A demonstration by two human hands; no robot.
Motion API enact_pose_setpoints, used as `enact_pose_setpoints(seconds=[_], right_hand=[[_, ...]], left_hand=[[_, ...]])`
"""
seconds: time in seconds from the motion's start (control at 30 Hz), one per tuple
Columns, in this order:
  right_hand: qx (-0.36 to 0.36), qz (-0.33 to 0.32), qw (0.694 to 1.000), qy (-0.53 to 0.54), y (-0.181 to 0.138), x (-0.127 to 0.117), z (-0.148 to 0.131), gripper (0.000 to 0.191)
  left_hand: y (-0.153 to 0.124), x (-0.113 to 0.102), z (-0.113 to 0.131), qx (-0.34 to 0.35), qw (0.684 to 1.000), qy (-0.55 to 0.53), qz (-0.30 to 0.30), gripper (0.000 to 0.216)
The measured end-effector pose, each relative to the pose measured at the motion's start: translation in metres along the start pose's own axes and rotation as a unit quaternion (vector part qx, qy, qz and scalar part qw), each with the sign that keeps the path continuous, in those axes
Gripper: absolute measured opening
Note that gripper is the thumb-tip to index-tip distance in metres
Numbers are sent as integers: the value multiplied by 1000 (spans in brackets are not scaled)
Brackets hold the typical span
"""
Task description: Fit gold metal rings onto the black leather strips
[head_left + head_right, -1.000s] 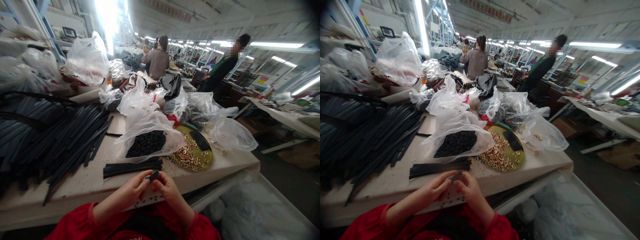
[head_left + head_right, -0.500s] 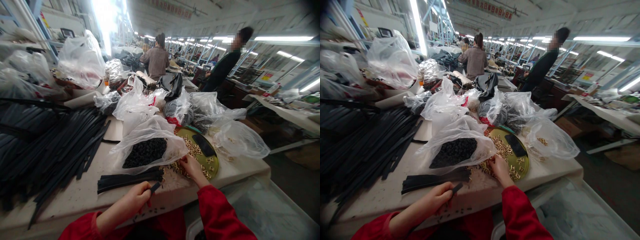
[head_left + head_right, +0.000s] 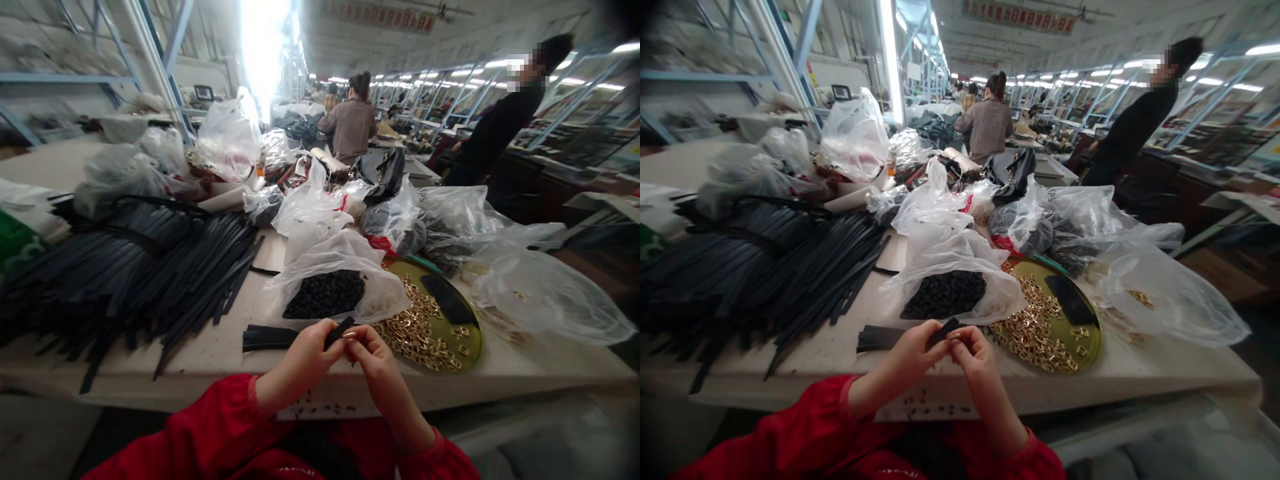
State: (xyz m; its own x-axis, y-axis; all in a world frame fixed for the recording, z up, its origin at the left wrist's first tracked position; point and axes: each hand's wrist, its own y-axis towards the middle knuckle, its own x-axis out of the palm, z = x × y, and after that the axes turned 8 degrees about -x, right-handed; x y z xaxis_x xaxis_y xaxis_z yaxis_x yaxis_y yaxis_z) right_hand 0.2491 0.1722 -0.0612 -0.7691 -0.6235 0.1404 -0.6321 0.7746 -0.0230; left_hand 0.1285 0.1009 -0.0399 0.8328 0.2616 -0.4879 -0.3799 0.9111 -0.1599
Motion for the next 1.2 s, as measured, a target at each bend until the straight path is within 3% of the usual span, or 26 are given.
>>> enact_pose_setpoints(seconds=[0.17,0.3,0.4,0.5,0.63,0.73,0.93,1.1,1.2], right_hand=[[-1,-11,998,57,-6,22,8,16],[-9,-104,994,4,-13,22,5,20],[-63,-149,986,-50,-21,18,2,18],[-99,-115,987,-46,-26,16,4,16],[-36,-95,995,-12,-26,19,10,19],[-7,-98,995,6,-23,20,13,22],[52,-121,988,85,-18,21,20,33],[77,-133,985,85,-14,20,30,30],[97,-153,978,106,-13,19,32,41]], left_hand=[[-21,-7,-3,6,997,60,47,13],[-27,-20,-4,-18,997,35,67,17],[-30,-26,-6,-60,998,-1,18,19],[-36,-25,-8,-108,992,-39,-58,17],[-41,-20,-13,-167,974,-110,-109,18],[-39,-20,-16,-164,972,-122,-116,17],[-28,-25,-21,-60,998,12,-27,15],[-19,-24,-30,-75,993,69,-52,16],[-15,-24,-35,-81,992,67,-64,19]])
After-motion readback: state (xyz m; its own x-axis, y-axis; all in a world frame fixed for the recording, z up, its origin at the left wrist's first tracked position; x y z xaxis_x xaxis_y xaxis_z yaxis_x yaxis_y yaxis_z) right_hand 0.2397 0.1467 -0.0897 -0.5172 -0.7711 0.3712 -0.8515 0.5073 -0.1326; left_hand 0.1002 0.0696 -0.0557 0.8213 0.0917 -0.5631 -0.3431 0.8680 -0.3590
